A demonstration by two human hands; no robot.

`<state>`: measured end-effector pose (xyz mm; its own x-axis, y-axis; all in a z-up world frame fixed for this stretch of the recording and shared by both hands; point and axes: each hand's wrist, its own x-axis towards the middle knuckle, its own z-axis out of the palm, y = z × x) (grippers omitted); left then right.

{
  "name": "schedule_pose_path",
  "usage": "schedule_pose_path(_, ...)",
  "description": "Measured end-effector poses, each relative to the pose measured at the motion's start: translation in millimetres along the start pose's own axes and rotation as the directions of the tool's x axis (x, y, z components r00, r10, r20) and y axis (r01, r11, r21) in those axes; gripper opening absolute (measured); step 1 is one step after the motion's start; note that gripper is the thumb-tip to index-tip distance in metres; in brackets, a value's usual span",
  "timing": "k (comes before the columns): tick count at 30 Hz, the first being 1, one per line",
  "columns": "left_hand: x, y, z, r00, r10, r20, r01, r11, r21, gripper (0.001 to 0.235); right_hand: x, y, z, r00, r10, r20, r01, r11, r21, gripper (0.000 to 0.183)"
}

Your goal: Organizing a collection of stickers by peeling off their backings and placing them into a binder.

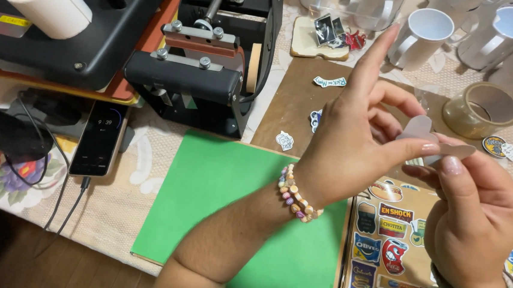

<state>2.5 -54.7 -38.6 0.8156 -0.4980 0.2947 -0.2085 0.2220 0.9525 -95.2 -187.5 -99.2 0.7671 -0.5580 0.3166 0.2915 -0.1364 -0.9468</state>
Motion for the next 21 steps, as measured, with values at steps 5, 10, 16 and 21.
schedule_pose_path(5, 5.8, -8.0, -7.1, 0.994, 0.088, -0.066, -0.087, 0.996, 0.016, 0.106, 1.9, 0.6, -2.6, 1.000, -0.011, -0.024, 0.011, 1.000, -0.007, 0.029)
schedule_pose_path(10, 4.0, -1.7, -7.9, 0.983, 0.148, -0.106, -0.150, 0.989, -0.007, 0.097, 3.2, -2.1, -4.3, 1.000, -0.019, -0.024, 0.018, 1.000, -0.021, 0.027)
schedule_pose_path(16, 0.1, -5.0, -4.0, 0.993, 0.112, 0.030, -0.109, 0.990, -0.085, 0.104, 9.1, -0.9, -3.3, 0.998, 0.045, -0.037, -0.044, 0.998, 0.034, 0.020)
schedule_pose_path(21, 0.2, 3.0, -7.6, 0.998, 0.068, 0.002, -0.068, 0.997, -0.034, 0.111, 24.2, -33.1, -11.8, 0.987, -0.062, 0.148, 0.096, 0.967, -0.236, 0.014)
